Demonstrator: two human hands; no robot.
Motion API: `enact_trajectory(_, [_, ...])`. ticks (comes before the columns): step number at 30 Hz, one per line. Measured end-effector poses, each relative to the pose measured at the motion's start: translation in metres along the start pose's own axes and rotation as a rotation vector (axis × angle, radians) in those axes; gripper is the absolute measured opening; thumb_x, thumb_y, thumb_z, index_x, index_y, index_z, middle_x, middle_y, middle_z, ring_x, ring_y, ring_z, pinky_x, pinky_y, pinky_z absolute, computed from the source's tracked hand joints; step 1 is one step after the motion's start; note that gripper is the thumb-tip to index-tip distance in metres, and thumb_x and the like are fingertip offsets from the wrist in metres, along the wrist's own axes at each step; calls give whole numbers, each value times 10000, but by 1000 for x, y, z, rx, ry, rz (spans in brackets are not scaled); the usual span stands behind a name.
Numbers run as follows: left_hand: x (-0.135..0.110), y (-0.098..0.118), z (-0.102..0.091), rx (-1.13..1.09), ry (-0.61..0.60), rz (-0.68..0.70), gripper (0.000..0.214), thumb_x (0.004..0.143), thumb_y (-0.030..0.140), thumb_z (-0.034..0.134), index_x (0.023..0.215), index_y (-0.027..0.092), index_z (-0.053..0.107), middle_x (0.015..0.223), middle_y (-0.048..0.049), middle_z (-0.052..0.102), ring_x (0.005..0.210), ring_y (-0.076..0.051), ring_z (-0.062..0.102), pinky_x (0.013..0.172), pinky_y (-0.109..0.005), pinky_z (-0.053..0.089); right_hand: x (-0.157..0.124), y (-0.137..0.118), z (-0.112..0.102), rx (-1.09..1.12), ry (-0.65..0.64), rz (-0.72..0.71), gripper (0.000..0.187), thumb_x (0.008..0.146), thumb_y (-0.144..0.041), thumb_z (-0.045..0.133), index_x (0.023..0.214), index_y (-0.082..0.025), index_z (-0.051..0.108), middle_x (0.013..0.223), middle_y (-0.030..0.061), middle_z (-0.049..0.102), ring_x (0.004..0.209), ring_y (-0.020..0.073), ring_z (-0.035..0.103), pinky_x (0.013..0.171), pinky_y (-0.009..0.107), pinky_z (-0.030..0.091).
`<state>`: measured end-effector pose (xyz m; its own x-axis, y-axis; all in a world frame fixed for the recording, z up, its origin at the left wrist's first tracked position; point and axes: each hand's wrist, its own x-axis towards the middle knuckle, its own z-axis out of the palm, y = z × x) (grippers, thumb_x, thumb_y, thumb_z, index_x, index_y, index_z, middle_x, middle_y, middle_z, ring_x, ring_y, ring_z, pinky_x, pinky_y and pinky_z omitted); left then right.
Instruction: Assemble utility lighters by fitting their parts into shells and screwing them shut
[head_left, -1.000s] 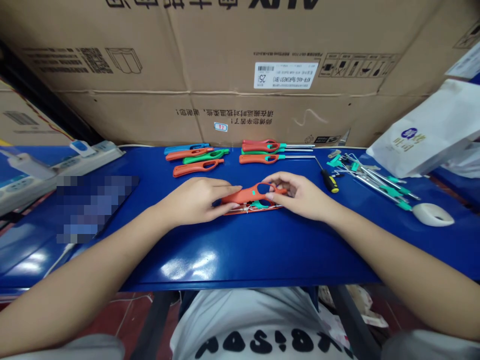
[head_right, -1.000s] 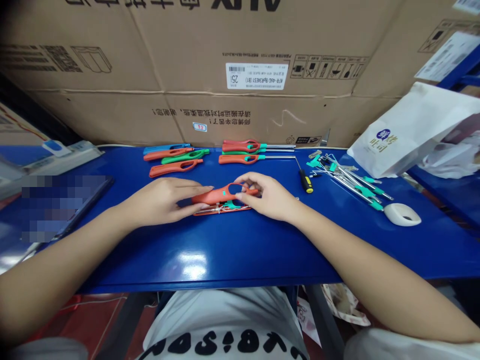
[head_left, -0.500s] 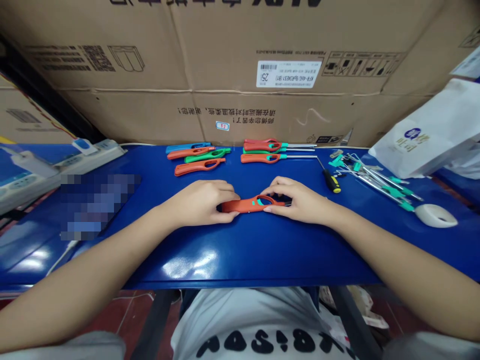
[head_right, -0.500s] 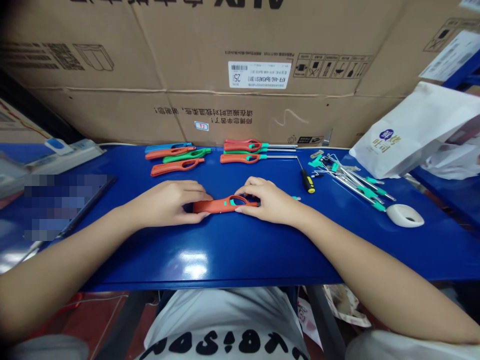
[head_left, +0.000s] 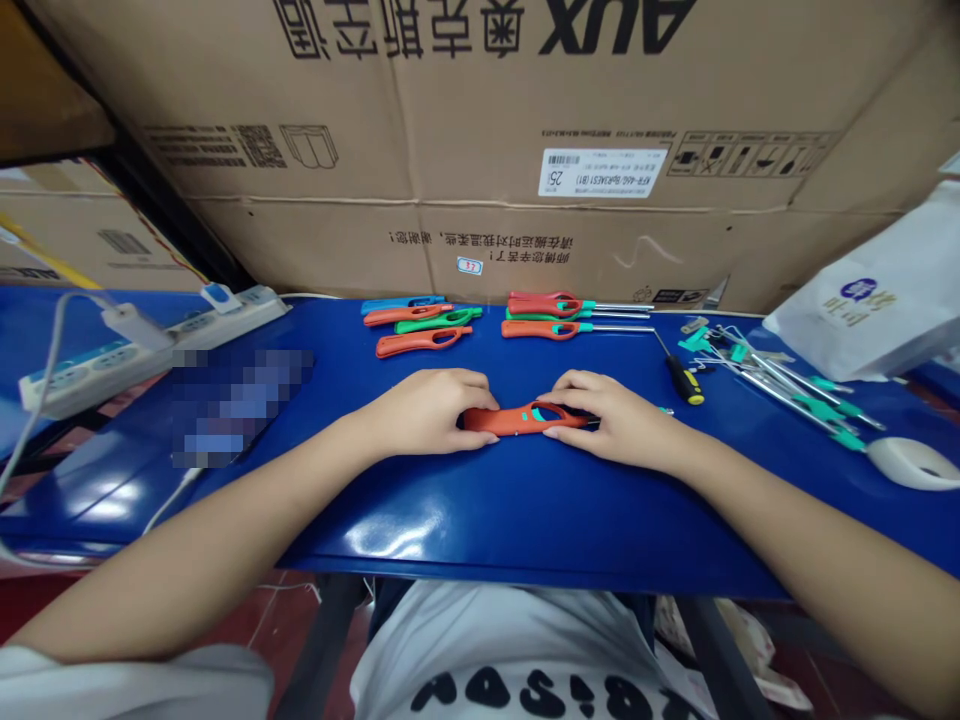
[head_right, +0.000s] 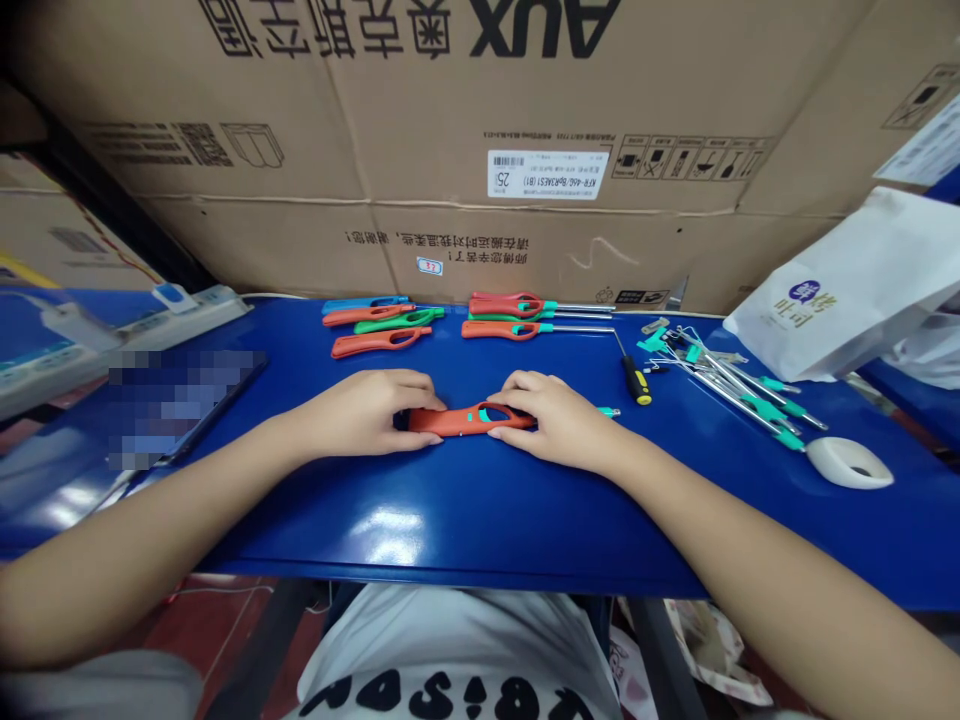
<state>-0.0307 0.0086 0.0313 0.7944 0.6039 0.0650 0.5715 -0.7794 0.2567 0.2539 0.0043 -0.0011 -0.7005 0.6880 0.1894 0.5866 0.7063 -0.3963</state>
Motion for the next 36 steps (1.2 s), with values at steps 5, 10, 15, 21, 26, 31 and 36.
enact_trajectory(5, [2,5,0,-117,-12,-106,265,856,341,766,1060,173,752,958,-31,670,828,-173,641,734,-266,457,-2,-7,3,-181,1,17,412,968,-367,615,1315,-150,667,1170,140,659,1009,274,651,906,452,528])
enact_trajectory(10, [3,10,5,-33,4,-71,221,862,253,717,1061,163,750,966,-44,669,856,-193,651,751,-279,469,-3,-16,1,-245,-49,29,455,1011,-362,520,1367,-97,618,1178,171,640,993,290,662,841,452,580])
enact_trajectory(15, [4,7,11,101,33,-31,238,870,234,686,1091,155,721,987,-58,675,910,-220,651,768,-288,483,-4,-17,0,-249,-70,23,441,1049,-337,418,1349,-77,610,1156,182,626,997,287,654,865,455,577])
enact_trajectory(21, [3,-1,15,50,79,53,248,1013,316,538,1105,146,693,1021,-82,664,920,-205,644,809,-288,494,-2,-12,-5,-122,-48,-3,401,1065,-361,393,1284,-130,637,1130,141,648,1029,257,639,922,417,540])
enact_trajectory(26, [2,3,18,27,121,111,291,1047,334,464,1081,137,676,991,-92,653,903,-203,625,816,-296,501,-3,-15,-8,-132,-57,-72,340,1047,-397,458,1021,-150,689,940,87,657,855,209,623,768,335,514])
enact_trajectory(31, [2,8,18,34,170,164,311,1054,317,428,1058,119,668,953,-103,642,869,-213,602,792,-317,495,-6,-18,-8,-218,47,-154,353,1055,-345,429,938,-137,690,857,91,664,793,209,610,724,334,489])
enact_trajectory(36, [1,4,8,40,216,184,290,1048,305,431,1087,128,658,991,-115,655,911,-218,606,834,-325,495,-8,-15,-20,-197,109,-133,317,1027,-405,505,1064,-174,719,949,93,733,856,209,678,764,324,512])
